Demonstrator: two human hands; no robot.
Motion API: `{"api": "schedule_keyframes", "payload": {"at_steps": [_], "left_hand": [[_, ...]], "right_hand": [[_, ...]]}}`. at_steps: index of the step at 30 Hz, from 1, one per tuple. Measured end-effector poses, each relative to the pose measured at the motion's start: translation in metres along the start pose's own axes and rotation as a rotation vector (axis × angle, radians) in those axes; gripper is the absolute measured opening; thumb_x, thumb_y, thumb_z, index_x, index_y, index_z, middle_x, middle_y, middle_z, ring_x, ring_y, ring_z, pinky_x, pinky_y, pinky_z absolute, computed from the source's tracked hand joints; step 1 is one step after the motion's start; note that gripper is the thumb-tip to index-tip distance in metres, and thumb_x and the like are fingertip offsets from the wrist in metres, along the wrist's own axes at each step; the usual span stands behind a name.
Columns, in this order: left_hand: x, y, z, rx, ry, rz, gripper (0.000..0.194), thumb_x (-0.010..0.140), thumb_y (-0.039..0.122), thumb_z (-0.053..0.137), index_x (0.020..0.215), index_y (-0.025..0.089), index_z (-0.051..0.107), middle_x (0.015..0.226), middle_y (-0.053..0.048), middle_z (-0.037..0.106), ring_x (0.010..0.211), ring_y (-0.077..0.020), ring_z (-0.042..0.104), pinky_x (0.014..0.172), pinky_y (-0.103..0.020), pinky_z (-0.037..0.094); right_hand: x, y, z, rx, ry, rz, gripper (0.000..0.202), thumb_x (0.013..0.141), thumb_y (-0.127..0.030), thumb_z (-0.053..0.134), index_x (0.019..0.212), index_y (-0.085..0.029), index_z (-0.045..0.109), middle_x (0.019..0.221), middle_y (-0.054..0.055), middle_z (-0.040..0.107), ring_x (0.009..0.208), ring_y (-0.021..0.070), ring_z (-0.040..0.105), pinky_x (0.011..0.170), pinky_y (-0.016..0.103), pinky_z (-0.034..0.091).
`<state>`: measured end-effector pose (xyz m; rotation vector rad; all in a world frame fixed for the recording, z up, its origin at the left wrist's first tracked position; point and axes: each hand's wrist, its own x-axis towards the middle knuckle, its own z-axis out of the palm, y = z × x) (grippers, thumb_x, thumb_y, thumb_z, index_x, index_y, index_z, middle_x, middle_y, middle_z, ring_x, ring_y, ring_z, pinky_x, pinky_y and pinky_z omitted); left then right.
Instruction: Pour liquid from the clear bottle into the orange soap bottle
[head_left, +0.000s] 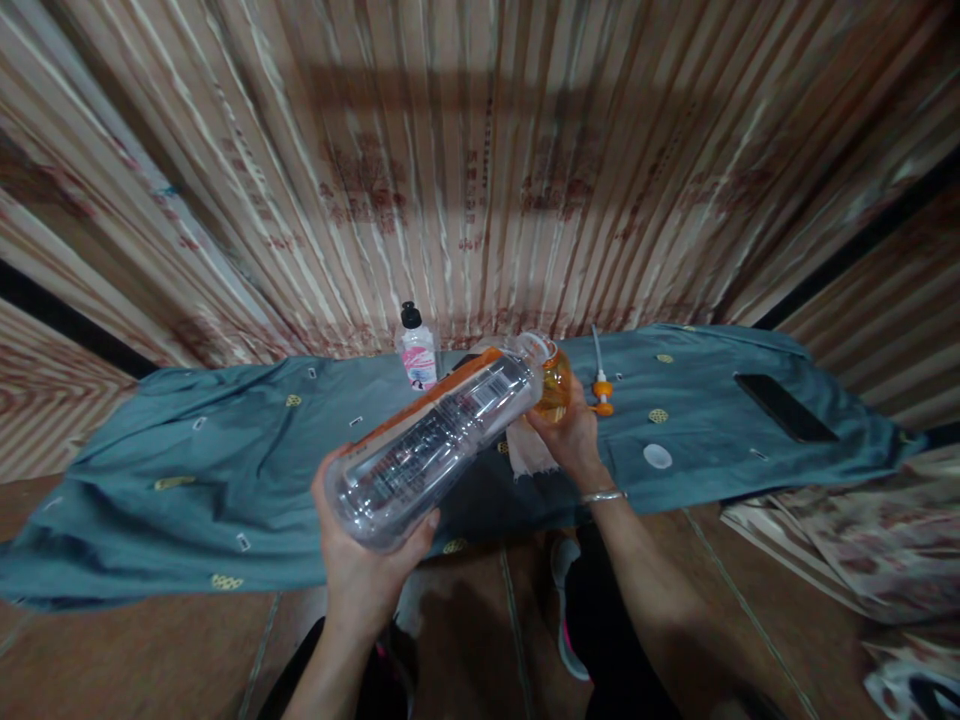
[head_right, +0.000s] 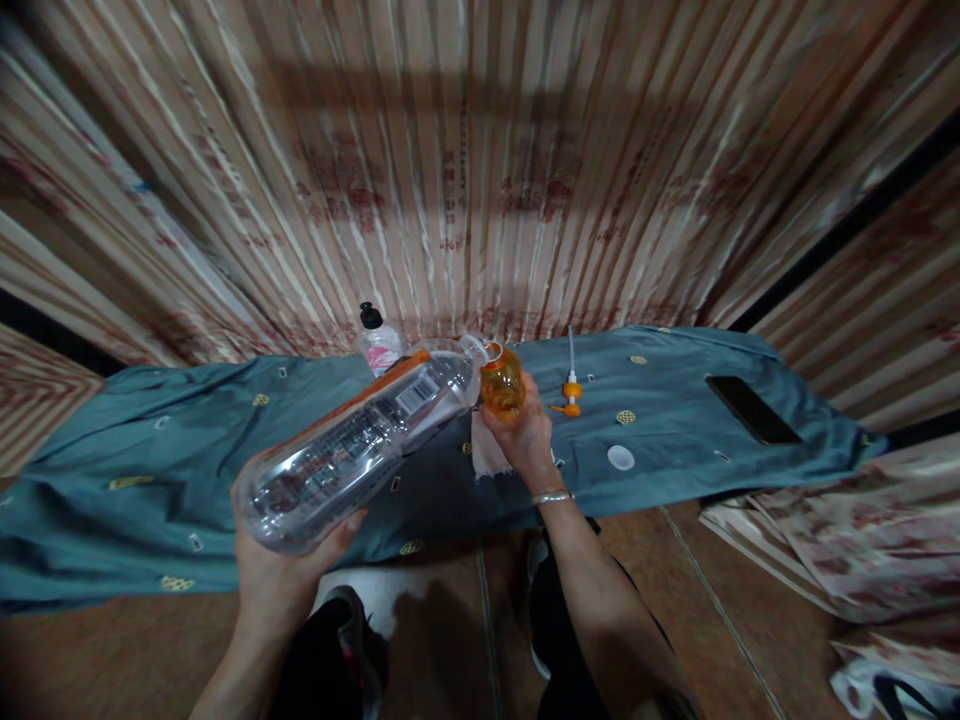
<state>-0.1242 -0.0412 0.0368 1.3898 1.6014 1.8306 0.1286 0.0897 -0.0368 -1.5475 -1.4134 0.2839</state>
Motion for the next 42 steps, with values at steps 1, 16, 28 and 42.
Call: {"api": "schedule_keyframes", "payload": {"at_steps": [1, 16, 28, 42], "left_hand": [[0.0002, 0.0009, 0.0007, -0.009, 0.013, -0.005, 0.086, 0.051, 0.038, 0.099, 0.124, 0.022, 0.056, 0.112, -0.007, 0.069, 0.094, -0.0252, 0.075, 0.08, -0.037, 0.066], [0.0009, 0.0031, -0.0025, -0.02, -0.006, 0.017, 0.085, 0.055, 0.033, 0.097, 0.127, 0.021, 0.053, 0.114, -0.008, 0.07, 0.095, -0.0252, 0.077, 0.078, -0.035, 0.067], [0.0006, 0.0038, -0.0008, -0.045, -0.005, 0.012, 0.086, 0.054, 0.034, 0.097, 0.127, 0.02, 0.054, 0.114, -0.009, 0.07, 0.093, -0.025, 0.076, 0.078, -0.036, 0.066], [0.0003, -0.0043, -0.001, 0.011, 0.0, 0.071, 0.088, 0.056, 0.041, 0.098, 0.129, 0.02, 0.054, 0.118, -0.008, 0.066, 0.096, -0.023, 0.074, 0.081, -0.033, 0.065]], "right_hand": [[0.0001, 0.0007, 0.0002, 0.0, -0.001, -0.002, 0.088, 0.073, -0.045, 0.085, 0.148, -0.01, 0.054, 0.133, 0.026, 0.077, 0.117, 0.0428, 0.079, 0.098, 0.056, 0.065], [-0.0012, 0.0051, 0.0032, 0.0, 0.026, -0.033, 0.084, 0.076, -0.048, 0.085, 0.147, -0.012, 0.057, 0.128, 0.022, 0.08, 0.114, 0.04, 0.08, 0.096, 0.053, 0.066], [-0.0001, 0.0057, 0.0029, 0.003, 0.02, -0.033, 0.086, 0.074, -0.049, 0.085, 0.147, -0.012, 0.056, 0.13, 0.023, 0.079, 0.116, 0.0417, 0.079, 0.098, 0.056, 0.065], [-0.0001, 0.0011, 0.0018, -0.002, 0.01, -0.01, 0.083, 0.074, -0.05, 0.083, 0.143, -0.012, 0.057, 0.126, 0.024, 0.079, 0.112, 0.0408, 0.079, 0.094, 0.054, 0.065]]}}
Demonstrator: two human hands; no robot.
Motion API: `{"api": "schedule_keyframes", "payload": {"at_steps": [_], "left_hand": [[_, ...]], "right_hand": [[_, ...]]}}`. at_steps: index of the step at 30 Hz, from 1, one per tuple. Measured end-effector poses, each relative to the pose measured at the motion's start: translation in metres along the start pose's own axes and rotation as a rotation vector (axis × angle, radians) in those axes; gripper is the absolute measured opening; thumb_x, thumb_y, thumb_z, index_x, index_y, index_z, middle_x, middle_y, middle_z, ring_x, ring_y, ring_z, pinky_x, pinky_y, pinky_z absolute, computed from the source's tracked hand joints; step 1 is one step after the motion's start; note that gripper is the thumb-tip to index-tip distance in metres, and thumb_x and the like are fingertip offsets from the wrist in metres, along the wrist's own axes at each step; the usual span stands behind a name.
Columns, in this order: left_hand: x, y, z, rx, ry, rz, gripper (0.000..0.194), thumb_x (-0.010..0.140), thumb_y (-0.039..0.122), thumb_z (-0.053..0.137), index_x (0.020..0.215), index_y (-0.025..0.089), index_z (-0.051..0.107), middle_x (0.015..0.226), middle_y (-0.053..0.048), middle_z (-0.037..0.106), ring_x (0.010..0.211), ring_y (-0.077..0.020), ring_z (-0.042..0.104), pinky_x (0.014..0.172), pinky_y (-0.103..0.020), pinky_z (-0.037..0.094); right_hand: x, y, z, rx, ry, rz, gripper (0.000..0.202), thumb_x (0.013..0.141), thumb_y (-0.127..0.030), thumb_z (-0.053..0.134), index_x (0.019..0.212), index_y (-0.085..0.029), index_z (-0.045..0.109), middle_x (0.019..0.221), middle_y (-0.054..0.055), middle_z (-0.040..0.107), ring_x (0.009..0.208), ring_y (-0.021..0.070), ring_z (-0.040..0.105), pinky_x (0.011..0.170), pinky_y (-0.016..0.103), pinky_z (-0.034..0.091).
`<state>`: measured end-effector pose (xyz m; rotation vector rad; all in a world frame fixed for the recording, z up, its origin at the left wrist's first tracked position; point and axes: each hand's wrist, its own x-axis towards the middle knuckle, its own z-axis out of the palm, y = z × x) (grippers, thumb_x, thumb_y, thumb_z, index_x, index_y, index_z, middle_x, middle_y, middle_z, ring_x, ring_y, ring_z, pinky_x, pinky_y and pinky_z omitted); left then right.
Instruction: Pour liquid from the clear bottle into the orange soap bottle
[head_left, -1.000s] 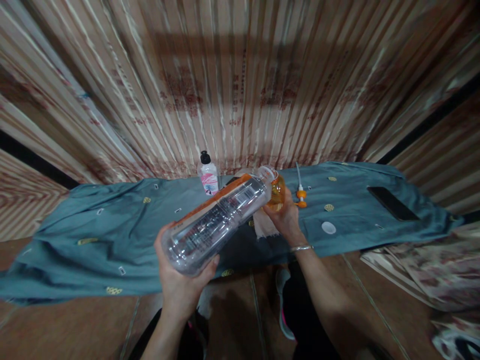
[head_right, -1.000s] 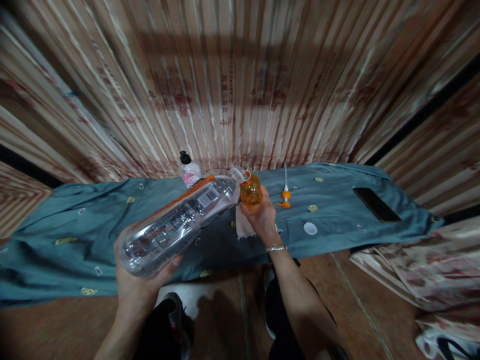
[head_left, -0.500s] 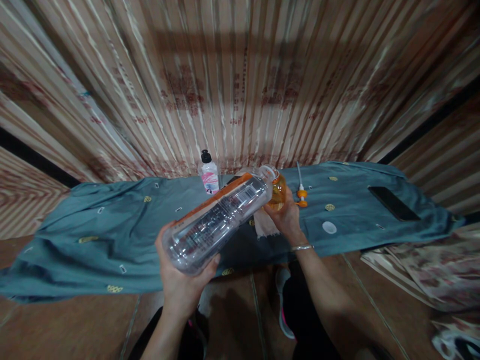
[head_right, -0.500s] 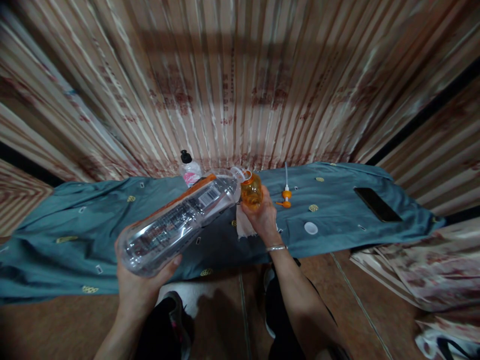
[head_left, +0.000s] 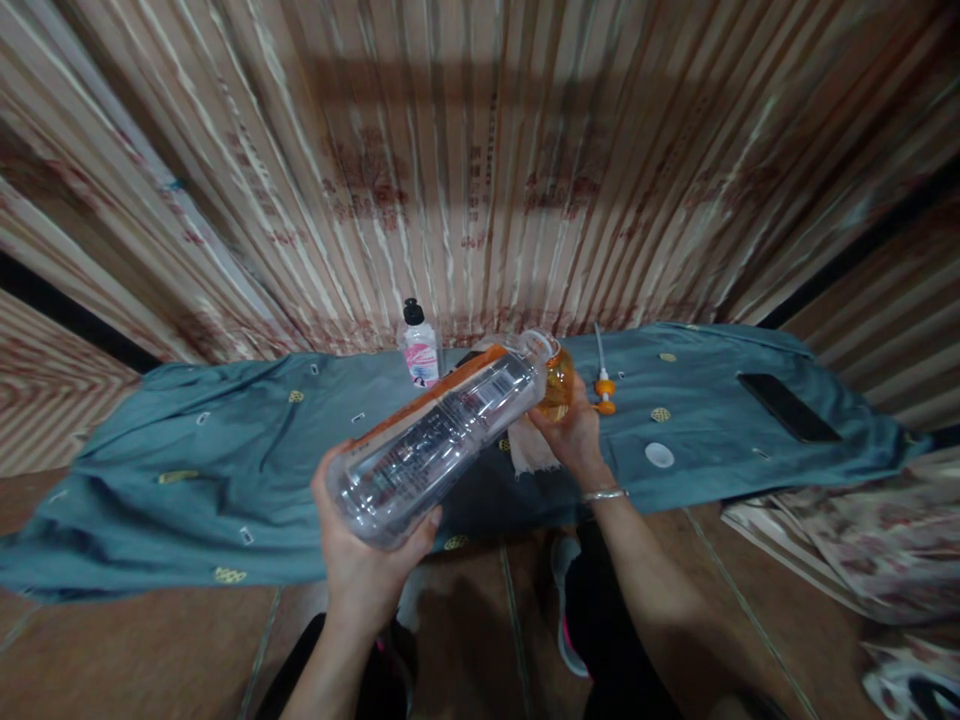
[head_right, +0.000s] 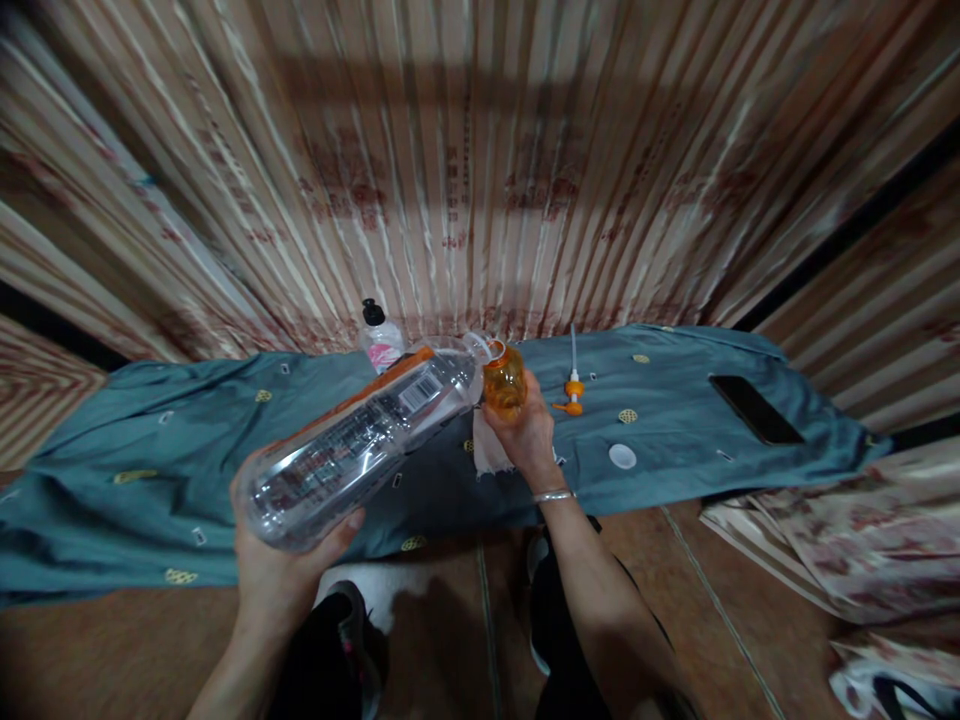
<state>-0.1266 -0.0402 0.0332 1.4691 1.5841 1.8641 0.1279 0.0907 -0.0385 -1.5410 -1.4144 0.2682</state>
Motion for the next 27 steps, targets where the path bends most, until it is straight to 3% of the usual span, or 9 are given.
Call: {"api": "schedule_keyframes", "payload": {"at_steps": [8, 16, 21, 27], "left_hand": [[0.001, 0.0063, -0.0027, 0.016, -0.012, -0.078, 0.088, 0.053, 0.041, 0.097, 0.128, 0.023, 0.054, 0.117, -0.008, 0.064, 0.095, -0.0246, 0.073, 0.079, -0.037, 0.065], [0.0008, 0.0054, -0.0002, -0.008, 0.055, -0.069, 0.088, 0.05, 0.046, 0.099, 0.125, 0.024, 0.057, 0.116, -0.008, 0.063, 0.095, -0.0252, 0.071, 0.08, -0.038, 0.065], [0.0038, 0.0022, -0.0074, 0.063, -0.061, -0.066, 0.092, 0.049, 0.039, 0.101, 0.127, 0.024, 0.055, 0.115, -0.006, 0.062, 0.096, -0.0251, 0.071, 0.083, -0.039, 0.065], [0.0025, 0.0083, 0.0, 0.021, 0.023, -0.072, 0.089, 0.05, 0.045, 0.098, 0.124, 0.024, 0.055, 0.116, -0.007, 0.062, 0.097, -0.0258, 0.07, 0.08, -0.038, 0.065]], "right_hand": [[-0.0014, -0.0009, -0.001, 0.002, -0.004, -0.005, 0.081, 0.076, -0.05, 0.083, 0.144, -0.015, 0.057, 0.125, 0.022, 0.08, 0.108, 0.0398, 0.08, 0.092, 0.053, 0.065], [-0.0011, 0.0018, 0.0, -0.006, 0.011, -0.001, 0.085, 0.075, -0.054, 0.085, 0.145, -0.013, 0.057, 0.126, 0.023, 0.08, 0.112, 0.0408, 0.079, 0.095, 0.055, 0.065], [-0.0011, 0.0014, -0.0007, 0.003, 0.01, -0.03, 0.081, 0.076, -0.051, 0.084, 0.143, -0.014, 0.059, 0.126, 0.021, 0.08, 0.111, 0.0387, 0.079, 0.094, 0.052, 0.065], [-0.0011, 0.0052, 0.0022, -0.015, 0.03, -0.018, 0.085, 0.074, -0.051, 0.084, 0.145, -0.012, 0.057, 0.128, 0.023, 0.08, 0.114, 0.0404, 0.079, 0.097, 0.055, 0.065]]}}
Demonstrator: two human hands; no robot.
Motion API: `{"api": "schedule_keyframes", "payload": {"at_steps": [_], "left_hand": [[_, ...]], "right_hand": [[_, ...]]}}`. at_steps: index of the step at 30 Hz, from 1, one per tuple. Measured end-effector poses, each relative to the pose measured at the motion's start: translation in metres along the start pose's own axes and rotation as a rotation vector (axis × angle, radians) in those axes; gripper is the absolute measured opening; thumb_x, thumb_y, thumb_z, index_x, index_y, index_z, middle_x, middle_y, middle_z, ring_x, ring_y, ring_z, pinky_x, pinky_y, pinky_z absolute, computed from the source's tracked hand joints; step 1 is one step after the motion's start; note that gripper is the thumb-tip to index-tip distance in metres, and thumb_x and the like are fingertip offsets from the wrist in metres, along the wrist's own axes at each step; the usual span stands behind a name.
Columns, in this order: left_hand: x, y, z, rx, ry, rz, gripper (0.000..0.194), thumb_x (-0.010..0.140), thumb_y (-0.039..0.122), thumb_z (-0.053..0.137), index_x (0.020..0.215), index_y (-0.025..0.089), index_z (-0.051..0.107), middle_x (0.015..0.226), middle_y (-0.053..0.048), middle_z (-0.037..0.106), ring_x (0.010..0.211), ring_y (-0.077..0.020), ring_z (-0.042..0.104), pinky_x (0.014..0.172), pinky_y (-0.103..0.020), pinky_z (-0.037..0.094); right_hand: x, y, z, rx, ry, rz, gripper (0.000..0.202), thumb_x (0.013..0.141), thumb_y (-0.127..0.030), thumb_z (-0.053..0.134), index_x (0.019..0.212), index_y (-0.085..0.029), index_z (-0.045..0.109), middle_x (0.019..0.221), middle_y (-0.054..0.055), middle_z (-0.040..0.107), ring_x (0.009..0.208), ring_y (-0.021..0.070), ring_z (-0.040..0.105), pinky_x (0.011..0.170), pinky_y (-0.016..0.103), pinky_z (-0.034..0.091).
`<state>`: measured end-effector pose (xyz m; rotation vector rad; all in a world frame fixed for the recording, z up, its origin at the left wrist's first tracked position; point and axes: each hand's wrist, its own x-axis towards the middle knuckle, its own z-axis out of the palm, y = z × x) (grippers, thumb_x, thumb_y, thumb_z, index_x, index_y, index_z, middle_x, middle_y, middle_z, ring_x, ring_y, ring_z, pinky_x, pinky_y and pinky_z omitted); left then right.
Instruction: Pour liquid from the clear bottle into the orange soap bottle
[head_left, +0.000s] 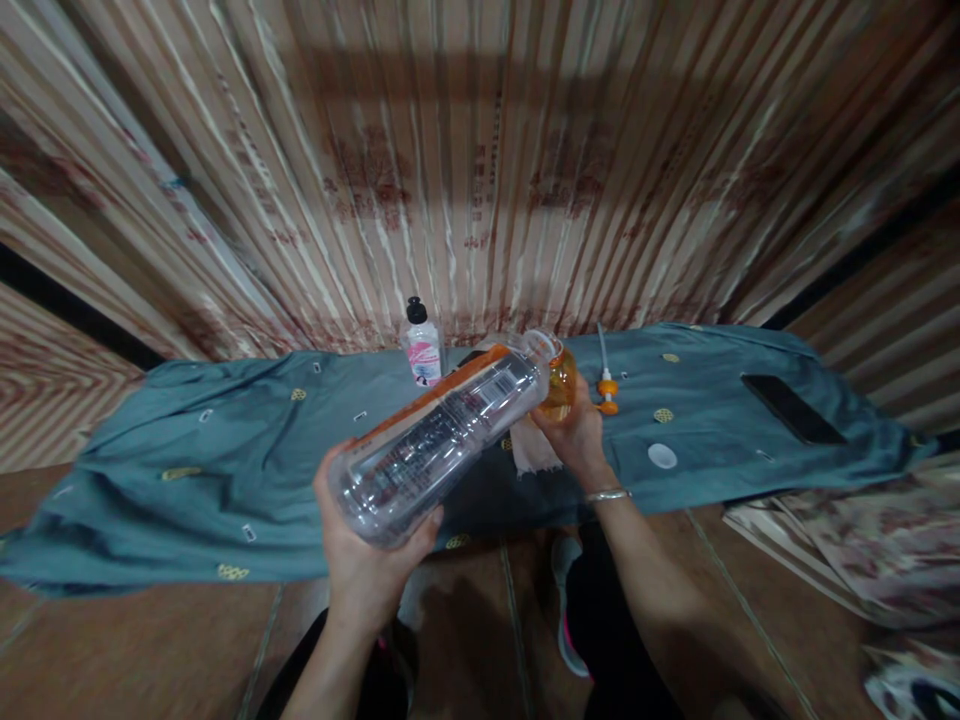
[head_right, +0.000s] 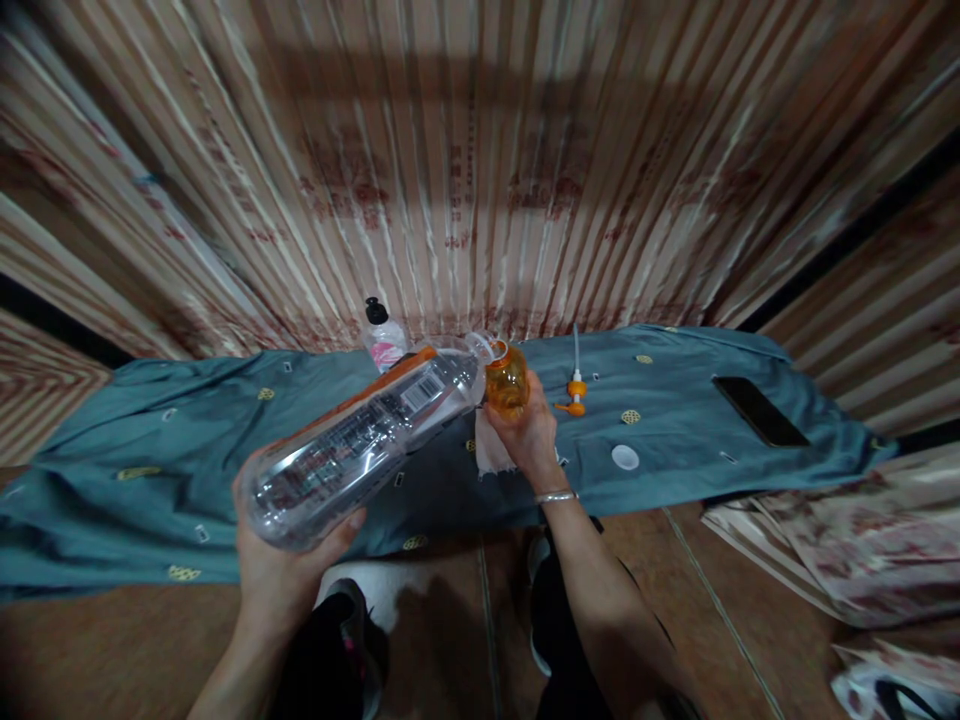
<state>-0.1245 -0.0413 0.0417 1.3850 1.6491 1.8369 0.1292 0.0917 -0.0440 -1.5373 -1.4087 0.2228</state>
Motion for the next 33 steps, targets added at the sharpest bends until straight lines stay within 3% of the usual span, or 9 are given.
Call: {"api": "schedule_keyframes", "payload": {"at_steps": [6, 12, 15, 24, 33], "left_hand": [[-0.001, 0.0, 0.002, -0.029, 0.027, -0.007, 0.086, 0.05, 0.044, 0.097, 0.124, 0.024, 0.057, 0.115, -0.007, 0.063, 0.095, -0.0249, 0.071, 0.078, -0.037, 0.065], [0.0, -0.014, -0.01, 0.021, -0.103, 0.054, 0.094, 0.052, 0.036, 0.102, 0.131, 0.025, 0.053, 0.117, -0.006, 0.064, 0.097, -0.0247, 0.073, 0.08, -0.036, 0.066], [-0.001, -0.015, -0.01, -0.005, -0.049, 0.042, 0.089, 0.058, 0.038, 0.099, 0.133, 0.024, 0.054, 0.12, -0.007, 0.064, 0.1, -0.0248, 0.073, 0.083, -0.036, 0.066], [0.002, -0.016, -0.013, 0.013, -0.068, -0.027, 0.096, 0.043, 0.035, 0.104, 0.126, 0.025, 0.057, 0.117, -0.006, 0.064, 0.101, -0.0266, 0.072, 0.084, -0.039, 0.066], [-0.001, -0.026, -0.016, 0.005, -0.094, -0.038, 0.098, 0.046, 0.03, 0.104, 0.132, 0.025, 0.057, 0.121, -0.007, 0.064, 0.106, -0.0279, 0.072, 0.09, -0.04, 0.065]], "right_hand": [[-0.001, 0.003, 0.001, 0.003, 0.007, -0.001, 0.088, 0.074, -0.052, 0.083, 0.147, -0.012, 0.056, 0.128, 0.023, 0.08, 0.113, 0.0407, 0.08, 0.097, 0.056, 0.065], [0.001, 0.004, 0.0, 0.012, -0.017, 0.012, 0.09, 0.074, -0.059, 0.082, 0.147, -0.013, 0.055, 0.124, 0.023, 0.081, 0.111, 0.0419, 0.08, 0.093, 0.057, 0.065], [0.001, 0.004, 0.0, 0.012, -0.014, 0.025, 0.091, 0.073, -0.061, 0.082, 0.145, -0.012, 0.056, 0.123, 0.024, 0.081, 0.11, 0.0416, 0.08, 0.093, 0.056, 0.066], [0.002, 0.003, -0.002, 0.0, -0.032, 0.017, 0.091, 0.073, -0.057, 0.081, 0.147, -0.01, 0.055, 0.125, 0.025, 0.08, 0.112, 0.0412, 0.08, 0.094, 0.055, 0.066], [0.0, 0.003, -0.001, -0.007, -0.008, -0.013, 0.087, 0.075, -0.054, 0.082, 0.147, -0.013, 0.057, 0.125, 0.023, 0.081, 0.108, 0.0394, 0.08, 0.09, 0.053, 0.067]]}}
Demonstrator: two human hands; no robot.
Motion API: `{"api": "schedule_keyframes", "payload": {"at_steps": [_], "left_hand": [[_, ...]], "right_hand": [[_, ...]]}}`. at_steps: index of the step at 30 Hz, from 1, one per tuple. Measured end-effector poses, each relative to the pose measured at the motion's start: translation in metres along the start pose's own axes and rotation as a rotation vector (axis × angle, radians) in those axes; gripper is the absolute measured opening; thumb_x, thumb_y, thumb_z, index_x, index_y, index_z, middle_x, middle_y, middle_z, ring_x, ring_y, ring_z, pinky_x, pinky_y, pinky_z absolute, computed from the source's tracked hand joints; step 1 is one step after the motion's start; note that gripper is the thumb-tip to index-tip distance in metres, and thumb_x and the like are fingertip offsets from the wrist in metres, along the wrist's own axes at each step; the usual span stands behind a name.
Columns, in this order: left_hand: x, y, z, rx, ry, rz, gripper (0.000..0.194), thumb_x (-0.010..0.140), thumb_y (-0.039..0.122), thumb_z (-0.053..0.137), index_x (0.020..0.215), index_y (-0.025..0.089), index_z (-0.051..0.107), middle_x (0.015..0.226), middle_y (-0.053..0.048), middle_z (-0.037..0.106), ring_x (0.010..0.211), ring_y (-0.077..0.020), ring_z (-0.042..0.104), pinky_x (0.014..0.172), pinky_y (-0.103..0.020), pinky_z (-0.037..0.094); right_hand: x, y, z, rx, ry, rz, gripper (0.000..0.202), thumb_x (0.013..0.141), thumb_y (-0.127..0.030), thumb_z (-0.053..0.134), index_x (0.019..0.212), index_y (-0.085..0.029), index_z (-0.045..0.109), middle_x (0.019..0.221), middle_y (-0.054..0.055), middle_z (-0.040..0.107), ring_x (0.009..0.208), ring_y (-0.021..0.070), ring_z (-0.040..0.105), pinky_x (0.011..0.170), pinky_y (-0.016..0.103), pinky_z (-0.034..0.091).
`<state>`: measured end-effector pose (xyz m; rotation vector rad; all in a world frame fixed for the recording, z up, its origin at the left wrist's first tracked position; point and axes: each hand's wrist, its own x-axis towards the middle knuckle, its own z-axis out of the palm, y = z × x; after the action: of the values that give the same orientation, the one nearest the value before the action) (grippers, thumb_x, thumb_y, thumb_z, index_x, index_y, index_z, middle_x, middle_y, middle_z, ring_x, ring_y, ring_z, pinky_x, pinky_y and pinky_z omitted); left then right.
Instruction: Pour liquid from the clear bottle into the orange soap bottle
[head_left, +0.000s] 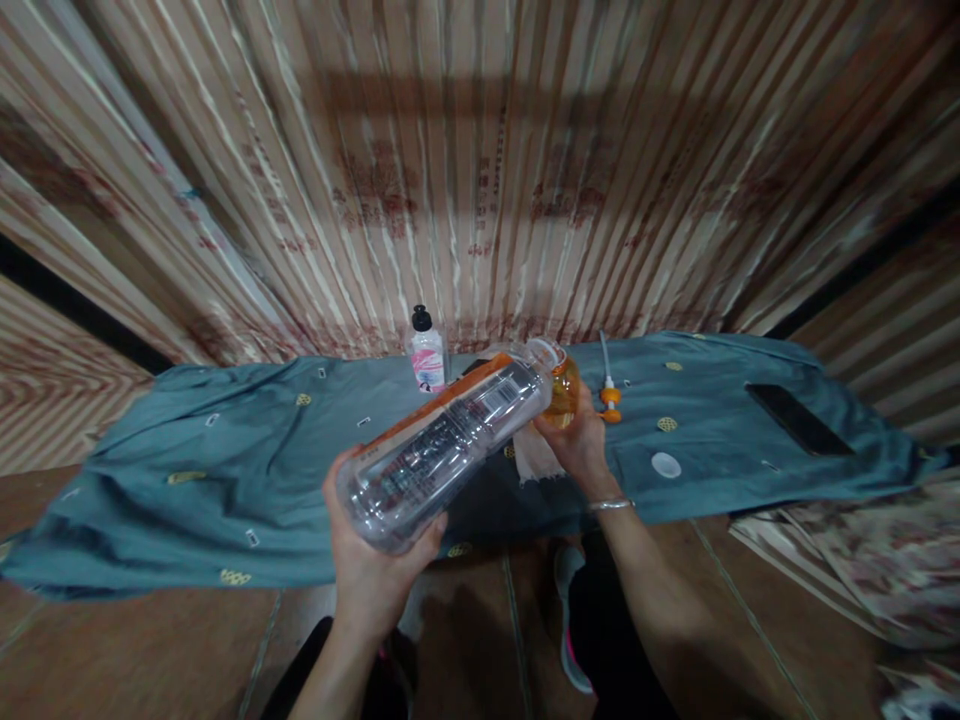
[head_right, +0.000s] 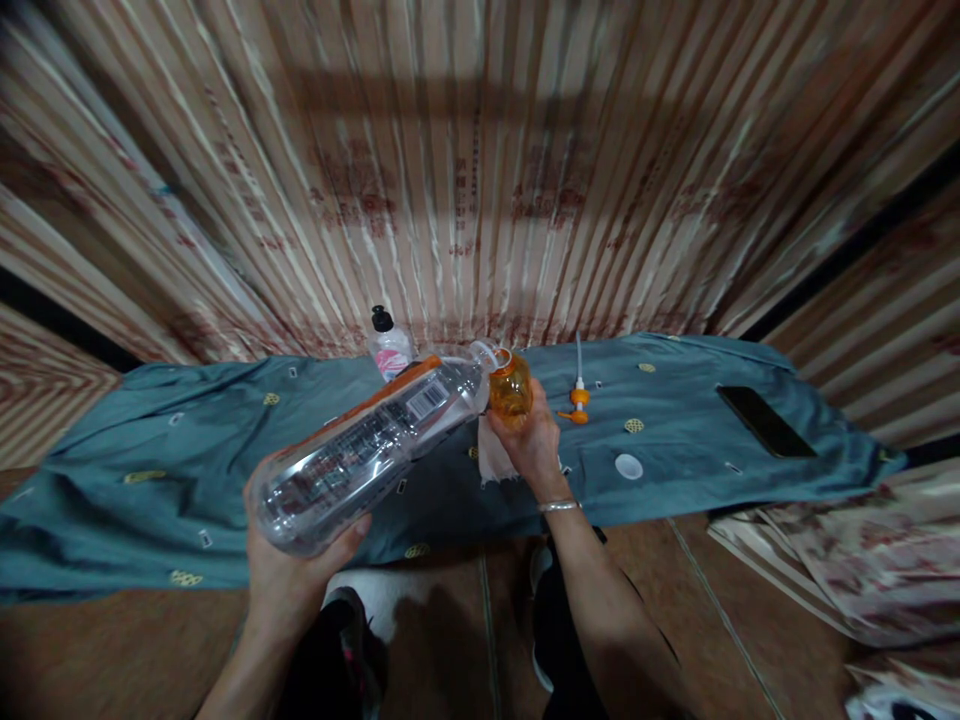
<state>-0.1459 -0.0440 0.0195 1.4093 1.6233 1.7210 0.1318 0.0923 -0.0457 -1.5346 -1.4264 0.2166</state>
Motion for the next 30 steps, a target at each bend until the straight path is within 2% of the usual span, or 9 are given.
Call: {"api": "schedule_keyframes", "payload": {"at_steps": [7, 12, 20, 30], "left_hand": [[0.001, 0.005, 0.0, -0.003, -0.018, 0.018, 0.094, 0.053, 0.031, 0.101, 0.133, 0.024, 0.054, 0.121, -0.008, 0.066, 0.103, -0.027, 0.075, 0.087, -0.039, 0.066], [0.001, 0.01, 0.002, -0.022, -0.037, -0.024, 0.093, 0.052, 0.031, 0.101, 0.132, 0.024, 0.054, 0.117, -0.008, 0.07, 0.102, -0.0276, 0.076, 0.087, -0.038, 0.066], [-0.002, 0.016, 0.017, -0.077, 0.086, -0.005, 0.09, 0.051, 0.046, 0.097, 0.127, 0.023, 0.055, 0.111, -0.006, 0.068, 0.094, -0.0239, 0.075, 0.083, -0.036, 0.065], [-0.003, 0.017, 0.015, -0.125, 0.049, 0.014, 0.088, 0.055, 0.038, 0.098, 0.128, 0.023, 0.052, 0.112, -0.007, 0.068, 0.093, -0.0235, 0.075, 0.079, -0.034, 0.064]], "right_hand": [[0.001, -0.004, -0.002, 0.015, -0.017, 0.031, 0.087, 0.072, -0.052, 0.083, 0.146, -0.013, 0.058, 0.122, 0.021, 0.082, 0.107, 0.0395, 0.08, 0.092, 0.054, 0.067], [0.001, -0.005, -0.001, 0.034, 0.004, 0.019, 0.086, 0.072, -0.049, 0.083, 0.145, -0.012, 0.058, 0.122, 0.022, 0.082, 0.108, 0.0396, 0.081, 0.091, 0.053, 0.067], [-0.001, -0.004, 0.002, 0.014, 0.021, 0.005, 0.082, 0.073, -0.046, 0.083, 0.144, -0.013, 0.059, 0.124, 0.02, 0.082, 0.108, 0.0382, 0.081, 0.091, 0.049, 0.067], [0.0, -0.005, 0.001, 0.022, -0.008, 0.039, 0.087, 0.073, -0.043, 0.085, 0.149, -0.012, 0.056, 0.128, 0.022, 0.08, 0.115, 0.0425, 0.08, 0.096, 0.056, 0.066]]}}
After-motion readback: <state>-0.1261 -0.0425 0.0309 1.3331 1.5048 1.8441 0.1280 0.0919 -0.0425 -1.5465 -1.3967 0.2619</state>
